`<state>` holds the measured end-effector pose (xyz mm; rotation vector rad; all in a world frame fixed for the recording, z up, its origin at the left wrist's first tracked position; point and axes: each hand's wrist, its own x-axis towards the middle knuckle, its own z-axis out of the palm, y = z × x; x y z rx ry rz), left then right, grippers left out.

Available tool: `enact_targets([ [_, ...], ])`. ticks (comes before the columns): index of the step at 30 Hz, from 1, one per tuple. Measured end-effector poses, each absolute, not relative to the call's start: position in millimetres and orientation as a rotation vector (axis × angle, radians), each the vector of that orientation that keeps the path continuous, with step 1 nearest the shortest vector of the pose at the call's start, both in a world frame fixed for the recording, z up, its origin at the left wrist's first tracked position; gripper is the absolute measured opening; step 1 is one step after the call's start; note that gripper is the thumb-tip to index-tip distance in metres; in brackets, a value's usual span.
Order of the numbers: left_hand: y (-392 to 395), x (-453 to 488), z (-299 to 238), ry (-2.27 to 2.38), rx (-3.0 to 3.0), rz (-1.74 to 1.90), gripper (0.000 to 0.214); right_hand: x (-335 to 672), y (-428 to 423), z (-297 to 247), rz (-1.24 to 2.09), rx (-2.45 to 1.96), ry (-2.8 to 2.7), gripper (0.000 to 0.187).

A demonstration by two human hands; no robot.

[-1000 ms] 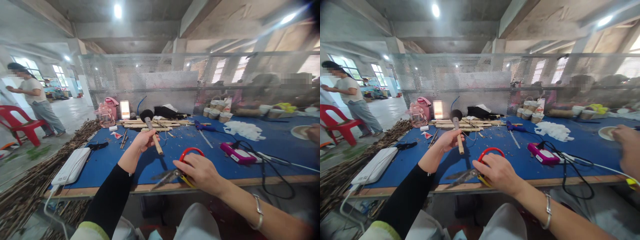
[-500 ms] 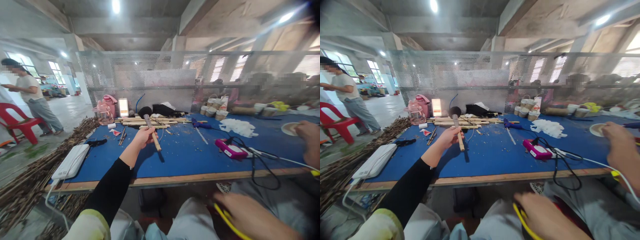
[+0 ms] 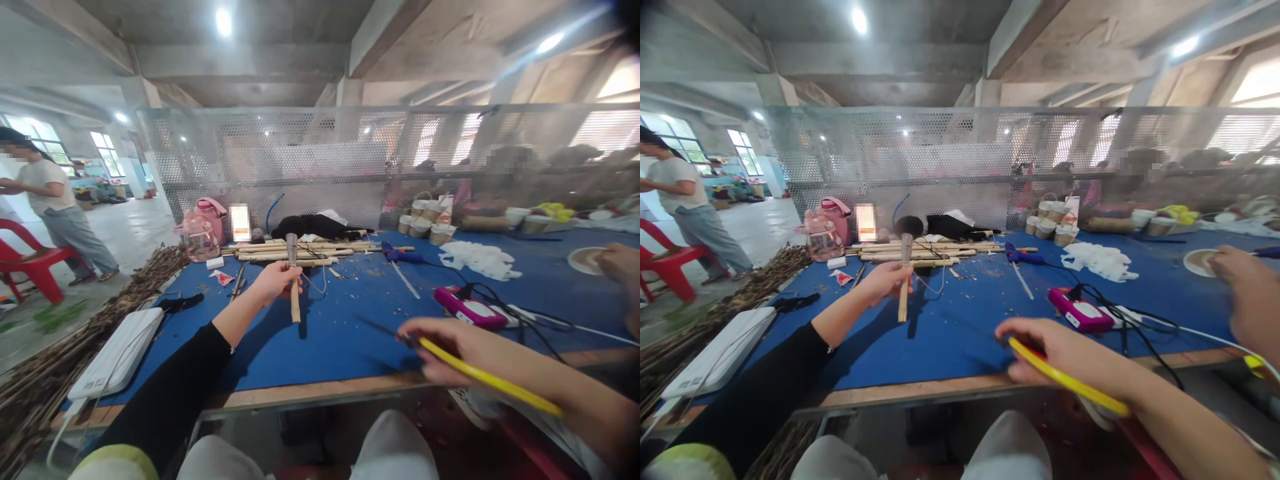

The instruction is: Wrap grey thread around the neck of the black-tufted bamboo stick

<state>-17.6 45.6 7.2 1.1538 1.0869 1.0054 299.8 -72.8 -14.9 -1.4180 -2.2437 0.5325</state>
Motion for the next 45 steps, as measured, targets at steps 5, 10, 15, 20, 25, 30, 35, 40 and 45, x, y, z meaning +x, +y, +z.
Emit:
enact_targets([
  [5, 40, -16, -7, 1.061, 1.129, 0.951, 0.025, 272, 25, -7, 0.241, -1.673, -2.053, 0.046],
  [10, 36, -6, -28, 1.005, 1.090, 0.998, 0.031, 258, 98, -23, 0.050, -2.062, -1.915, 0.044],
  [15, 37, -2, -39, 0.979, 0.985, 1.042, 0.037, 249, 141, -24, 0.029, -2.167, -1.873, 0.042],
  [20, 39, -4, -39, 0.986, 0.967, 1.022, 0.037, 240, 158, -9, 0.008, -2.167, -1.916, 0.037],
  [25, 31, -4, -35, 0.985, 1.062, 0.956, 0.038, 211, 116, 3, 0.027, -1.703, -2.079, 0.038],
  [30, 12, 3, -21, 0.905, 1.210, 0.906, 0.039, 168, 46, -19, 1.257, -0.792, -1.891, 0.056],
  [35, 1, 7, -14, 0.921, 1.329, 0.934, 0.032, 163, 27, -34, 1.657, -0.690, -1.655, 0.052],
  [40, 2, 5, -18, 0.994, 1.332, 0.951, 0.030, 175, 31, -29, 1.319, -0.862, -1.779, 0.039],
  [45, 3, 7, -21, 1.005, 1.281, 0.885, 0.033, 184, 34, -21, 1.198, -0.975, -1.822, 0.039],
])
